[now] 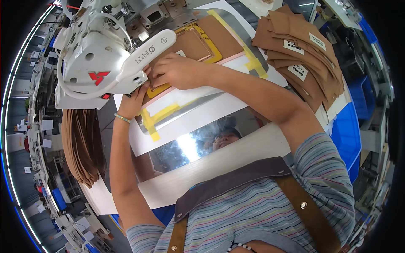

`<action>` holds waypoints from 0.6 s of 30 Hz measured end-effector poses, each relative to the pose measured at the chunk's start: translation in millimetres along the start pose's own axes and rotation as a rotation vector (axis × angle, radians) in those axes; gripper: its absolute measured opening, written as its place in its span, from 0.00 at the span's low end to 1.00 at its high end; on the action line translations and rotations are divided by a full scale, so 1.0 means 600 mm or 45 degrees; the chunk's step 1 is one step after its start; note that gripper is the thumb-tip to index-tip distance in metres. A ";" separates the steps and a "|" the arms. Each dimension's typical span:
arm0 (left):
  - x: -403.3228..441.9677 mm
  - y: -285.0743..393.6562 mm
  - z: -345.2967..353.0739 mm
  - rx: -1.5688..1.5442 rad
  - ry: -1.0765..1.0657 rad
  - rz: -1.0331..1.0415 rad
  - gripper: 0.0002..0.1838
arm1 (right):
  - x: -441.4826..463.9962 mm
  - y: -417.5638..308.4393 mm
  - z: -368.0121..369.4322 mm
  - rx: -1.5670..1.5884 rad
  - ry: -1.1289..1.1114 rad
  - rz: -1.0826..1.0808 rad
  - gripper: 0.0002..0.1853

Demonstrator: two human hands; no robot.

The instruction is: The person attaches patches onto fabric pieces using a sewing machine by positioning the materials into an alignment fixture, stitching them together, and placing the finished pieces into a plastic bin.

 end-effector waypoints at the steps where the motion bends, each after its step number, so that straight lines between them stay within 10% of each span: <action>1: -0.005 -0.030 0.001 -0.112 0.011 -0.061 0.20 | 0.001 0.001 0.000 -0.012 -0.024 -0.003 0.15; 8: -0.082 -0.323 -0.030 -0.225 0.362 -0.417 0.17 | 0.001 -0.012 0.000 -0.158 -0.053 -0.018 0.16; 18: -0.050 -0.183 -0.028 0.116 0.327 -0.068 0.15 | 0.006 -0.004 0.011 0.001 -0.039 0.041 0.15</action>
Point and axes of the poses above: each hand's wrist, its own x-axis towards the middle knuckle, its own z-axis out of the palm, y = z × x, the point moved 10 cm from there along x, towards the middle knuckle, and after that the axes turned 4 degrees about -y, right-handed, at the moved point
